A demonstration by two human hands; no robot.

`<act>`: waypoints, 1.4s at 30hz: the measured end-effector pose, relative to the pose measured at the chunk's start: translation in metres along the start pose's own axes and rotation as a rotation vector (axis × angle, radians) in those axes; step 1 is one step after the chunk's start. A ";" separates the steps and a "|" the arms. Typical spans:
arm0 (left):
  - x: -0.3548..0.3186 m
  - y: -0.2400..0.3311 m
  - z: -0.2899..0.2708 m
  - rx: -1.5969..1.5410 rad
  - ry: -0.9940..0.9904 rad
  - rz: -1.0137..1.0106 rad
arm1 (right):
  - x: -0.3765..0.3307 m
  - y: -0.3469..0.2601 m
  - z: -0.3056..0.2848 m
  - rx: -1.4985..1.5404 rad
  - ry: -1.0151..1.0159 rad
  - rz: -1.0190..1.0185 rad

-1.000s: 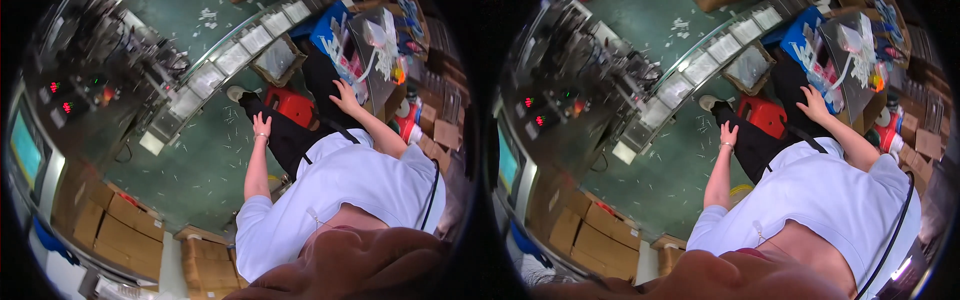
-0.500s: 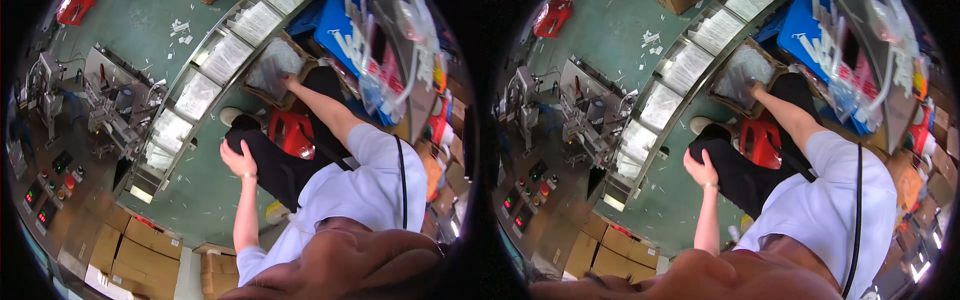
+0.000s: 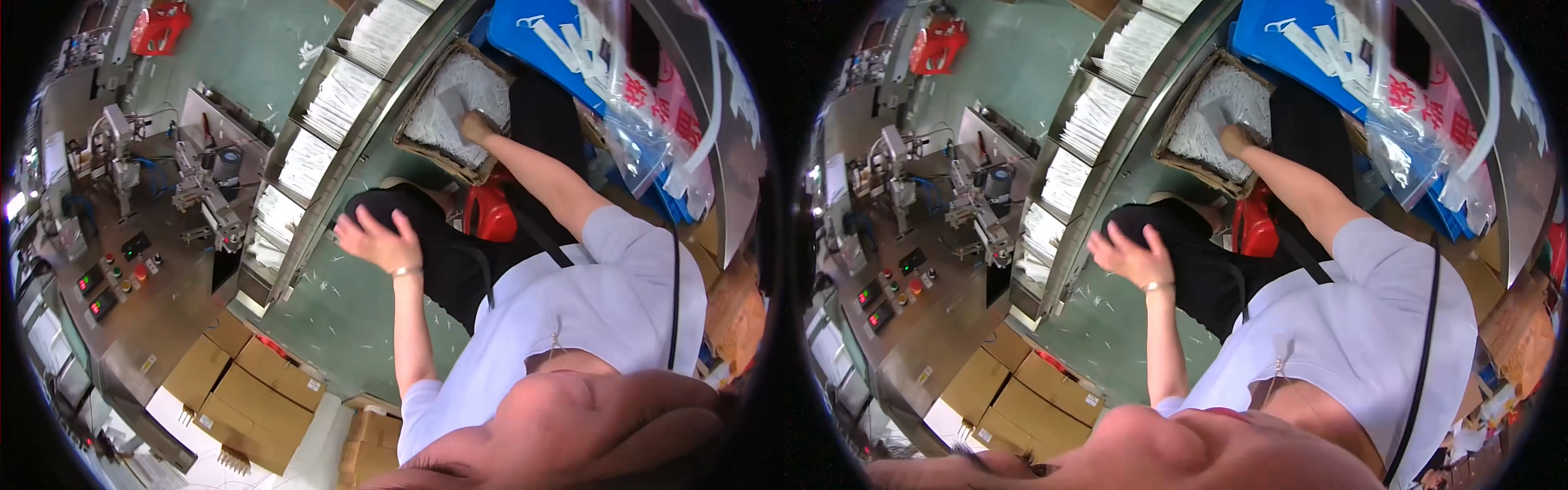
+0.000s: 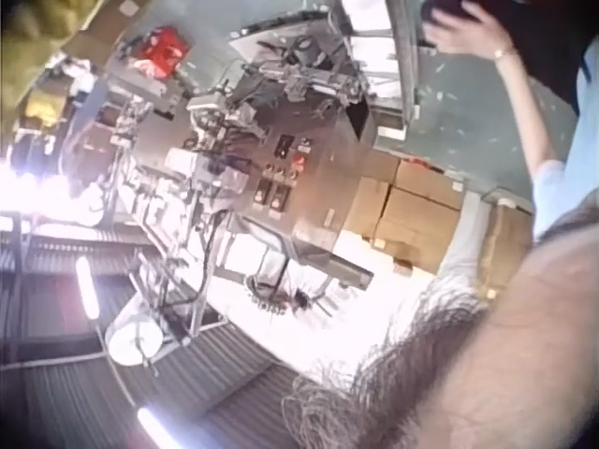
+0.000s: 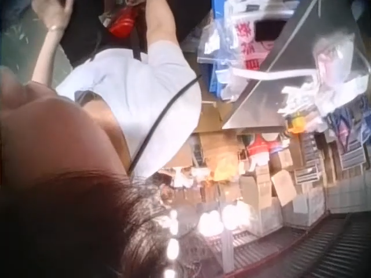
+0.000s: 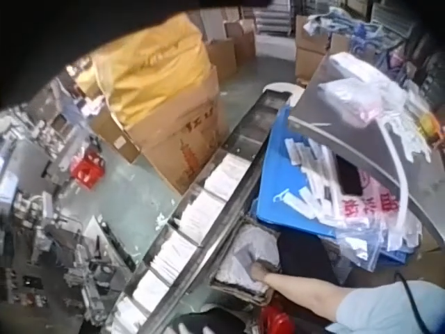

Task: Packing items into plastic bags and operating an automated sealing machine on an assembly line.

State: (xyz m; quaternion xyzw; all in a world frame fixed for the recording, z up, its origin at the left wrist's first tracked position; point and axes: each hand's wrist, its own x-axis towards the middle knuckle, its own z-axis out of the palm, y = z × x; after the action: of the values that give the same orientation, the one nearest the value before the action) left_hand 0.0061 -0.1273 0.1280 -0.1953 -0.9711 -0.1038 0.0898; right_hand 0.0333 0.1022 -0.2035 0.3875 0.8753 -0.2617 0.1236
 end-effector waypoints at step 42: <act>-0.049 0.048 0.031 -0.958 -0.054 -0.342 | -0.206 -0.138 -0.226 0.153 -0.002 -0.867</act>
State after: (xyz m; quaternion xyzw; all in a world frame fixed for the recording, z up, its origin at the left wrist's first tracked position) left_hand 0.0660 -0.0940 0.0956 -0.0552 -0.8345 -0.5457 -0.0532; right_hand 0.0658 0.0233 0.1204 -0.0079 0.9350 -0.3536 -0.0258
